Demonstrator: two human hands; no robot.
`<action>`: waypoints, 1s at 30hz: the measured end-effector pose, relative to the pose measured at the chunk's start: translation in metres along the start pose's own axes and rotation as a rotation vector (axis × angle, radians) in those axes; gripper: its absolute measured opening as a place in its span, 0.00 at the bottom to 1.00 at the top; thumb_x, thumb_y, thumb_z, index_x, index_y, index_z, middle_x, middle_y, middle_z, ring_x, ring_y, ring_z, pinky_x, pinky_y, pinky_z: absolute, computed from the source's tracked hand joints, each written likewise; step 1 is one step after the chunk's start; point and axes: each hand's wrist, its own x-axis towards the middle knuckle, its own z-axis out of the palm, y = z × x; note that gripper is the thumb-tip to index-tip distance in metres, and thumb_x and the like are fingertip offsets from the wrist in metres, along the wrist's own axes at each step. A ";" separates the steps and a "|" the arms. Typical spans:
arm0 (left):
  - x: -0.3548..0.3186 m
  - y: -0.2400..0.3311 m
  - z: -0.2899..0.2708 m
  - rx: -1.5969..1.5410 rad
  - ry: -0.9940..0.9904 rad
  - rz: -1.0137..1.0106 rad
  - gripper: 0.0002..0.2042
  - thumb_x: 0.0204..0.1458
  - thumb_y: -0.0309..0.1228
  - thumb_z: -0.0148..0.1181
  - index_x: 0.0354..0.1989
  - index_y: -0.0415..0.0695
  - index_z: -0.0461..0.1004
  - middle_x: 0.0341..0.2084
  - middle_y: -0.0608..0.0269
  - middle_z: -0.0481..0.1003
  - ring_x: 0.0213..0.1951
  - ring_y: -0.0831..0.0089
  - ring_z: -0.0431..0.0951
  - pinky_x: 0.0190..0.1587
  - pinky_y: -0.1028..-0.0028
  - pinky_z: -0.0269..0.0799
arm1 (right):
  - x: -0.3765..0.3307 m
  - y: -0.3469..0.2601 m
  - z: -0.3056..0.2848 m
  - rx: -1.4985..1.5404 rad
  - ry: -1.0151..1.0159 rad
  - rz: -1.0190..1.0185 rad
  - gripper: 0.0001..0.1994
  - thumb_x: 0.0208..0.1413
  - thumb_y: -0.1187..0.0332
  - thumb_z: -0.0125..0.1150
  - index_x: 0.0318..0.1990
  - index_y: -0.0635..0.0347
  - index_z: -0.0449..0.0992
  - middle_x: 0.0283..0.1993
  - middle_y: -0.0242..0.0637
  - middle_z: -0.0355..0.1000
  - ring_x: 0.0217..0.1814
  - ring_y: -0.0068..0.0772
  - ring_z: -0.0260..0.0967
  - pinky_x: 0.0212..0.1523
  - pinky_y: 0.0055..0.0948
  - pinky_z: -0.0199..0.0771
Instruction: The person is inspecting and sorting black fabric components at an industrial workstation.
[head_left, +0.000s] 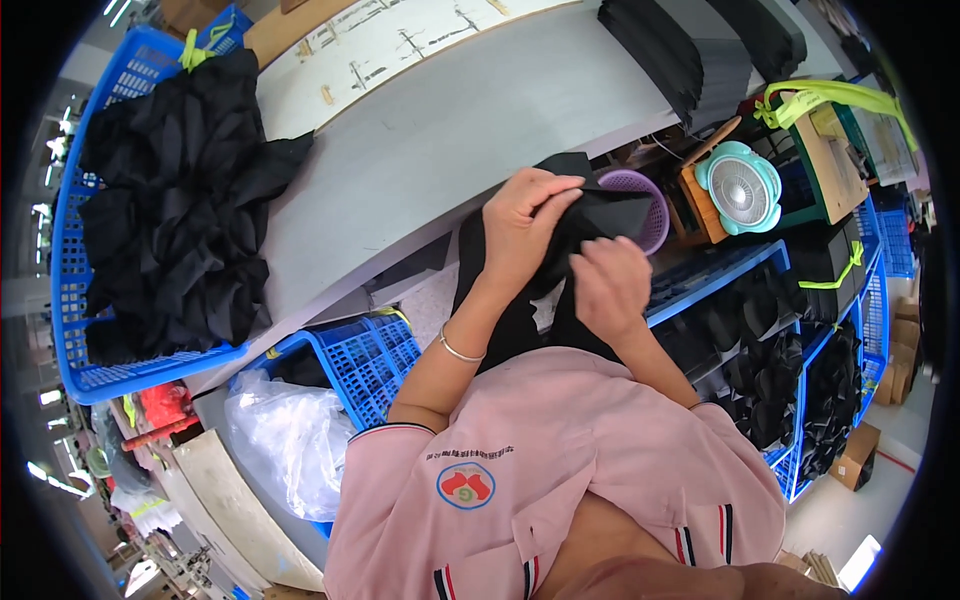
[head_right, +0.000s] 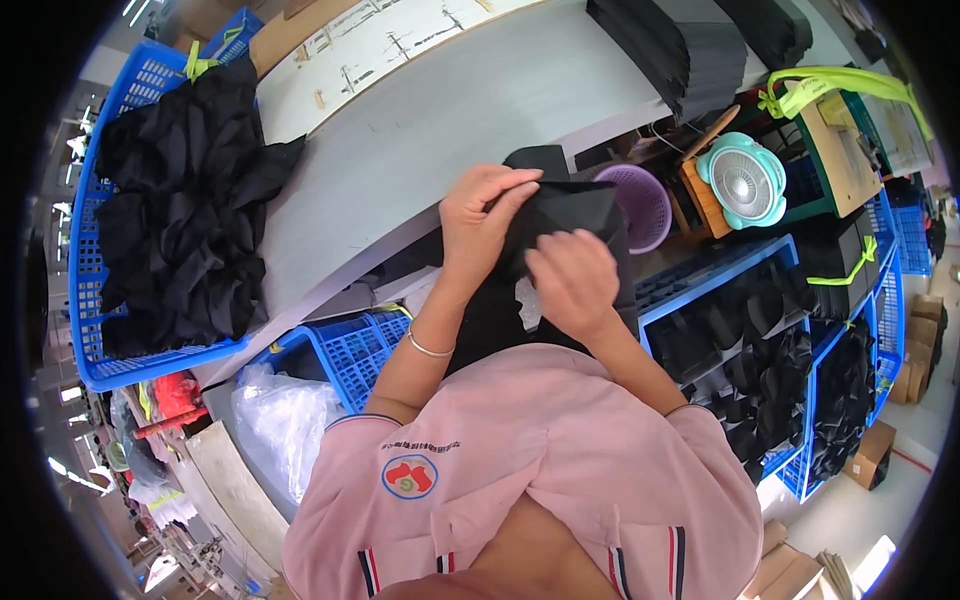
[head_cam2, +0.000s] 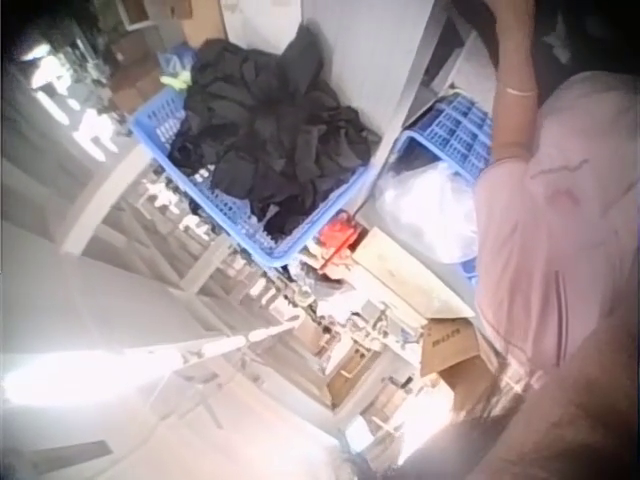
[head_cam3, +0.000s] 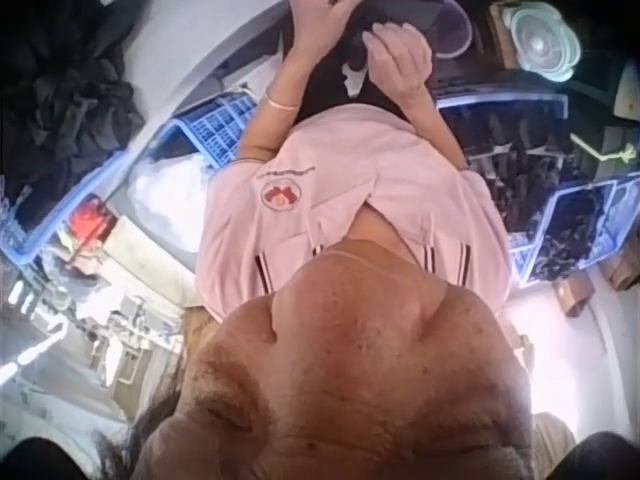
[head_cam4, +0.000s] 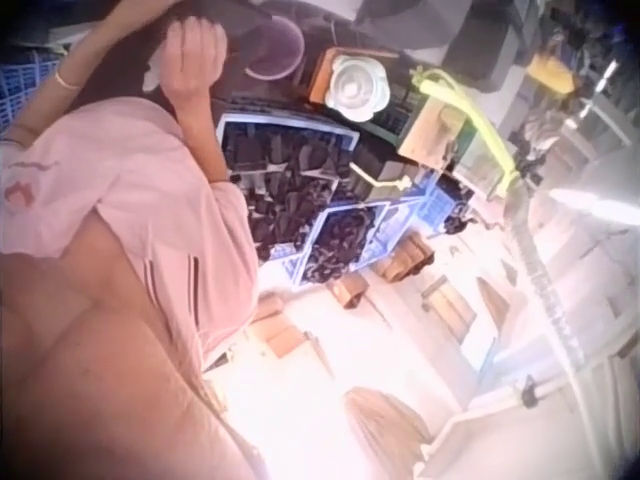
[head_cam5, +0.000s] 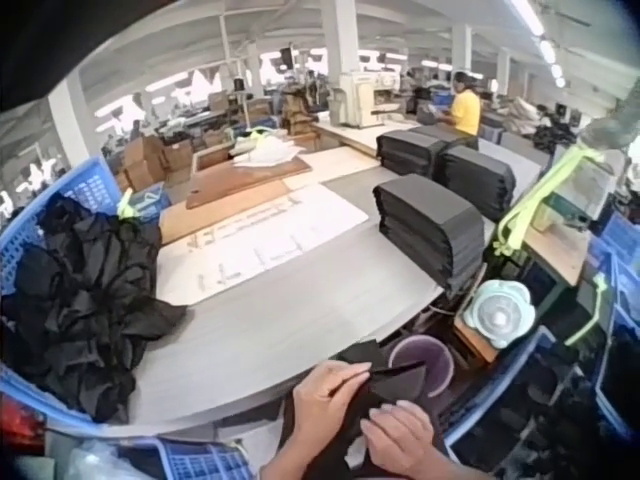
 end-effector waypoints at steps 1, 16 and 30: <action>-0.003 0.008 0.004 -0.055 -0.062 -0.048 0.07 0.49 0.22 0.65 0.37 0.41 0.83 0.29 0.61 0.78 0.31 0.72 0.78 0.35 0.77 0.72 | -0.002 0.001 0.000 -0.033 -0.078 0.006 0.10 0.53 0.77 0.57 0.43 0.61 0.77 0.45 0.46 0.74 0.46 0.46 0.73 0.53 0.41 0.73; -0.091 0.044 0.028 -0.115 -0.359 0.012 0.07 0.49 0.22 0.65 0.37 0.42 0.82 0.28 0.62 0.77 0.30 0.70 0.78 0.32 0.76 0.72 | -0.012 0.030 0.032 0.289 -0.410 0.589 0.15 0.58 0.76 0.52 0.54 0.59 0.72 0.49 0.43 0.75 0.51 0.39 0.74 0.53 0.34 0.73; -0.127 0.063 0.021 -0.281 -0.485 -0.106 0.06 0.51 0.23 0.63 0.37 0.39 0.81 0.29 0.63 0.76 0.33 0.69 0.76 0.36 0.74 0.71 | -0.016 0.005 0.021 0.855 -0.310 0.953 0.16 0.60 0.74 0.51 0.56 0.60 0.68 0.50 0.43 0.75 0.52 0.36 0.74 0.52 0.32 0.74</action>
